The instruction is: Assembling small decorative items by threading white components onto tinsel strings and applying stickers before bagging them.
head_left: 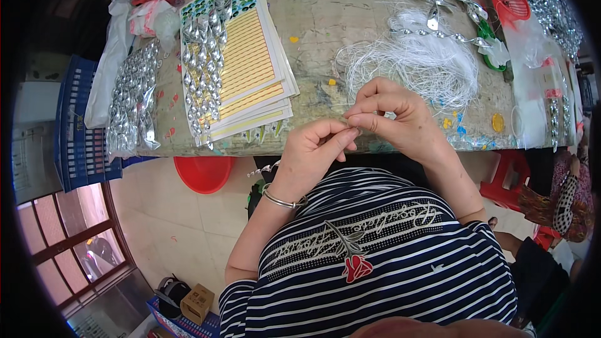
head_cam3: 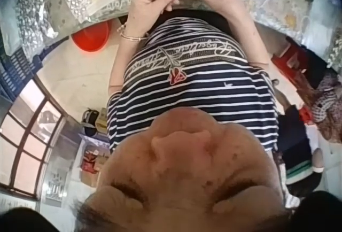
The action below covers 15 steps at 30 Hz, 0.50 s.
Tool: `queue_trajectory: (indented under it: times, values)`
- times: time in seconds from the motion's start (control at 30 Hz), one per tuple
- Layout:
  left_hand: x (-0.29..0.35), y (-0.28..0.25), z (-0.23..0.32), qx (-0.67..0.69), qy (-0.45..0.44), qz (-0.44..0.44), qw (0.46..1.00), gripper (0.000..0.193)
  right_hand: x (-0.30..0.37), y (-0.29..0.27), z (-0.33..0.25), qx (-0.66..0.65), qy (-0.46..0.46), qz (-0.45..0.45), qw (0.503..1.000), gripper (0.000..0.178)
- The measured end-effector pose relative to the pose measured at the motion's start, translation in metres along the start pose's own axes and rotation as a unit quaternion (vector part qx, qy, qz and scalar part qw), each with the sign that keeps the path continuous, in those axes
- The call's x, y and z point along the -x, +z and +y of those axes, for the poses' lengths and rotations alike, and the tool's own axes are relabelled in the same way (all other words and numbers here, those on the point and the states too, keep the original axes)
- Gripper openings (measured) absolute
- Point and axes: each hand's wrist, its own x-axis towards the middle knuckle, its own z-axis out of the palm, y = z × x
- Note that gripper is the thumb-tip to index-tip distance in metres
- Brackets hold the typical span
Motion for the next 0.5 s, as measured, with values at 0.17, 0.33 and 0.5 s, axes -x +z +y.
queue_trajectory:
  times: [0.17,0.33,0.5]
  values:
    - [0.0014,-0.0014,-0.0025,-0.03,0.015,0.007,0.999,0.013,-0.0011,0.0027,-0.0016,0.006,0.012,-0.03,0.999,0.009]
    - [0.0028,-0.003,-0.0041,-0.038,0.016,0.013,0.999,0.012,-0.0021,0.0072,0.0009,0.016,0.014,-0.038,0.999,0.007]
    - [0.002,-0.0064,-0.0039,-0.023,-0.005,-0.01,1.0,0.015,-0.0047,0.0066,0.0064,-0.001,0.022,-0.041,0.999,0.006]
